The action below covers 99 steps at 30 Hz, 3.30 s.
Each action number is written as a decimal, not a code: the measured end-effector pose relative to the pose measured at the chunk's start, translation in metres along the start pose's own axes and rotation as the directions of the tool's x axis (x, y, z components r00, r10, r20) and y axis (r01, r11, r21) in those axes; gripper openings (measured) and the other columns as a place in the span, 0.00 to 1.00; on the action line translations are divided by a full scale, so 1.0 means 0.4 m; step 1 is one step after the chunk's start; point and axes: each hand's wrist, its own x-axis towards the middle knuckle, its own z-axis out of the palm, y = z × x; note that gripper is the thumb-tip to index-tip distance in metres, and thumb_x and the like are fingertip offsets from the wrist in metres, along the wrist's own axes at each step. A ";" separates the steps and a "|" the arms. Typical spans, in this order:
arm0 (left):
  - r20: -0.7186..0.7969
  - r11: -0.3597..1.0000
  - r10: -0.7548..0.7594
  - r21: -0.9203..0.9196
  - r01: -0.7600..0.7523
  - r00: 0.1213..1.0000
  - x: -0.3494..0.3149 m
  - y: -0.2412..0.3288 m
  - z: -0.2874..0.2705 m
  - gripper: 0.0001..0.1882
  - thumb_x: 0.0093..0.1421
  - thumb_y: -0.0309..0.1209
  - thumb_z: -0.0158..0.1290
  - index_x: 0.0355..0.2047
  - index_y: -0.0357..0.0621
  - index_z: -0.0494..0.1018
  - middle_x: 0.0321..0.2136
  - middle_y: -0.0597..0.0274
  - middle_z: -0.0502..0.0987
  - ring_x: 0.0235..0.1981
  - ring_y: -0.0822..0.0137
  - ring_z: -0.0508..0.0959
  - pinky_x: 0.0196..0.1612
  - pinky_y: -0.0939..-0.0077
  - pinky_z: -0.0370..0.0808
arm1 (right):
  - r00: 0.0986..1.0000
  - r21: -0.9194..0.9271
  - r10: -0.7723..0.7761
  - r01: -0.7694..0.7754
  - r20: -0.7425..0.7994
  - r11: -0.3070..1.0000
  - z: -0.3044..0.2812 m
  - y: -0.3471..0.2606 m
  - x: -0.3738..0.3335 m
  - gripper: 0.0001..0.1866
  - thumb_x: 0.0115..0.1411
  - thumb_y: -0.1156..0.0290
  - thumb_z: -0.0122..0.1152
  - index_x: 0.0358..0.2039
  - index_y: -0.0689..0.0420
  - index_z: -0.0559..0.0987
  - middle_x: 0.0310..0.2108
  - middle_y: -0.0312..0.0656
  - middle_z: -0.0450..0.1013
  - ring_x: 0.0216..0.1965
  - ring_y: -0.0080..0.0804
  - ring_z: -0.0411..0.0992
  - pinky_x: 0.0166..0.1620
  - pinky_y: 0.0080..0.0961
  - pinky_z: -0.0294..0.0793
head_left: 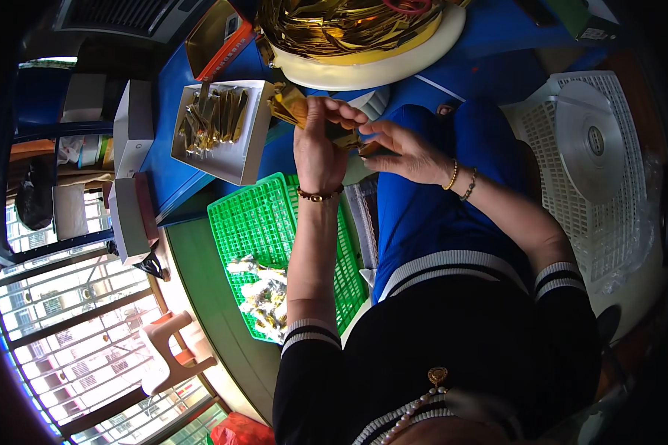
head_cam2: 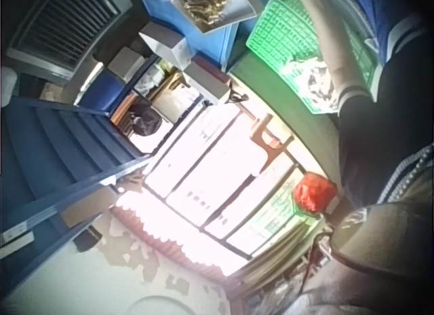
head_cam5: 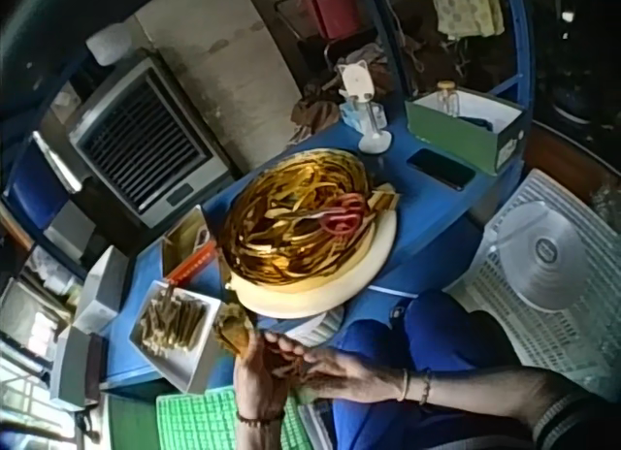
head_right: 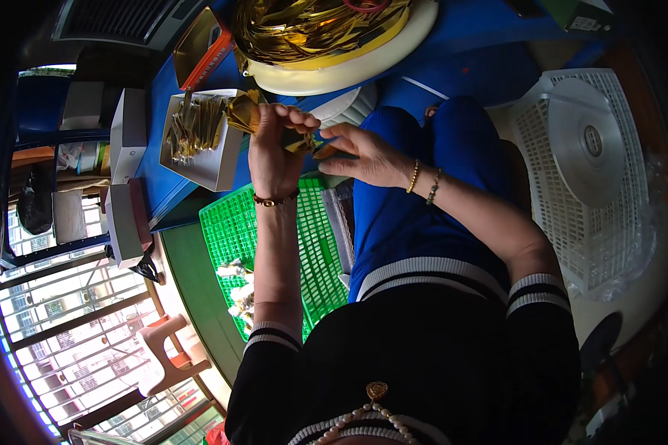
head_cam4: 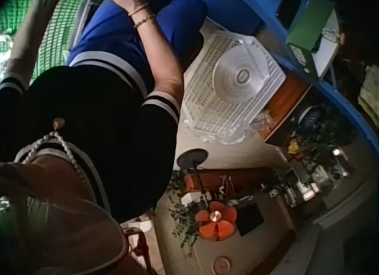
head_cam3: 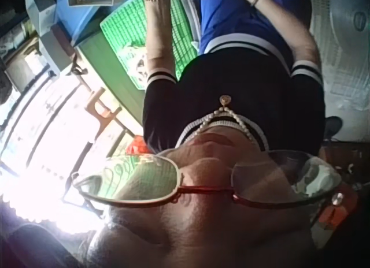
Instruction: Straightening, cutting, and neatly arranging gold paper strips into a white tray.
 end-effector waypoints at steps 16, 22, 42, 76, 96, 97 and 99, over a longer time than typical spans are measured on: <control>0.325 0.990 -0.114 0.116 0.080 0.939 -0.055 -0.105 0.014 0.31 0.58 0.55 0.50 0.53 0.46 0.63 0.36 0.66 0.72 0.38 0.70 0.73 0.45 0.70 0.72 | 0.967 0.252 0.228 -0.249 0.111 0.935 -0.081 -0.204 0.070 0.37 0.64 0.40 0.32 0.49 0.64 0.69 0.35 0.40 0.75 0.24 0.21 0.71 0.25 0.13 0.66; 0.198 0.959 -0.283 0.079 0.273 0.939 -0.041 -0.121 -0.038 0.17 0.60 0.48 0.51 0.25 0.48 0.67 0.19 0.70 0.63 0.25 0.71 0.67 0.40 0.67 0.71 | 0.998 -0.376 0.051 -0.062 -0.040 0.924 -0.070 -0.209 0.030 0.30 0.65 0.51 0.46 0.56 0.64 0.61 0.37 0.43 0.74 0.29 0.19 0.71 0.27 0.12 0.66; 0.149 0.873 -0.347 0.412 0.261 0.926 -0.122 -0.171 0.025 0.15 0.66 0.39 0.42 0.30 0.40 0.68 0.27 0.62 0.75 0.25 0.74 0.72 0.27 0.81 0.69 | 0.965 0.014 0.183 -0.184 -0.187 0.983 -0.055 -0.090 0.011 0.17 0.57 0.71 0.60 0.45 0.65 0.70 0.31 0.41 0.76 0.18 0.18 0.71 0.18 0.16 0.69; -0.053 0.903 -0.383 0.188 0.386 0.922 -0.131 -0.211 -0.042 0.07 0.65 0.30 0.41 0.36 0.42 0.68 0.23 0.64 0.73 0.22 0.74 0.72 0.26 0.83 0.70 | 0.799 -0.926 -0.540 0.368 0.265 0.090 -0.073 -0.076 -0.052 0.14 0.46 0.67 0.66 0.37 0.51 0.80 0.54 0.41 0.65 0.59 0.40 0.58 0.58 0.39 0.57; -0.014 0.909 -0.208 0.366 0.198 0.978 -0.103 -0.248 -0.083 0.12 0.56 0.20 0.43 0.42 0.40 0.64 0.22 0.64 0.71 0.21 0.74 0.70 0.23 0.82 0.67 | 0.783 -0.930 -0.589 0.343 0.203 0.136 -0.047 -0.042 -0.060 0.03 0.51 0.72 0.62 0.28 0.51 0.77 0.30 0.32 0.73 0.36 0.29 0.71 0.51 0.38 0.61; -0.015 0.908 -0.208 0.367 0.199 0.978 -0.105 -0.247 -0.086 0.12 0.56 0.20 0.43 0.42 0.40 0.64 0.22 0.64 0.71 0.21 0.74 0.70 0.23 0.82 0.67 | 0.835 -0.916 -0.529 0.317 0.147 0.245 -0.048 -0.041 -0.061 0.02 0.52 0.72 0.61 0.27 0.51 0.76 0.27 0.32 0.73 0.33 0.30 0.71 0.50 0.36 0.61; -0.026 0.881 -0.215 0.426 0.205 0.976 -0.111 -0.236 -0.081 0.14 0.56 0.20 0.44 0.44 0.40 0.64 0.22 0.65 0.70 0.21 0.75 0.70 0.23 0.82 0.67 | 0.885 -0.868 -0.456 0.299 0.096 0.397 -0.049 -0.044 -0.053 0.03 0.54 0.72 0.59 0.25 0.52 0.74 0.21 0.34 0.72 0.27 0.33 0.71 0.46 0.32 0.63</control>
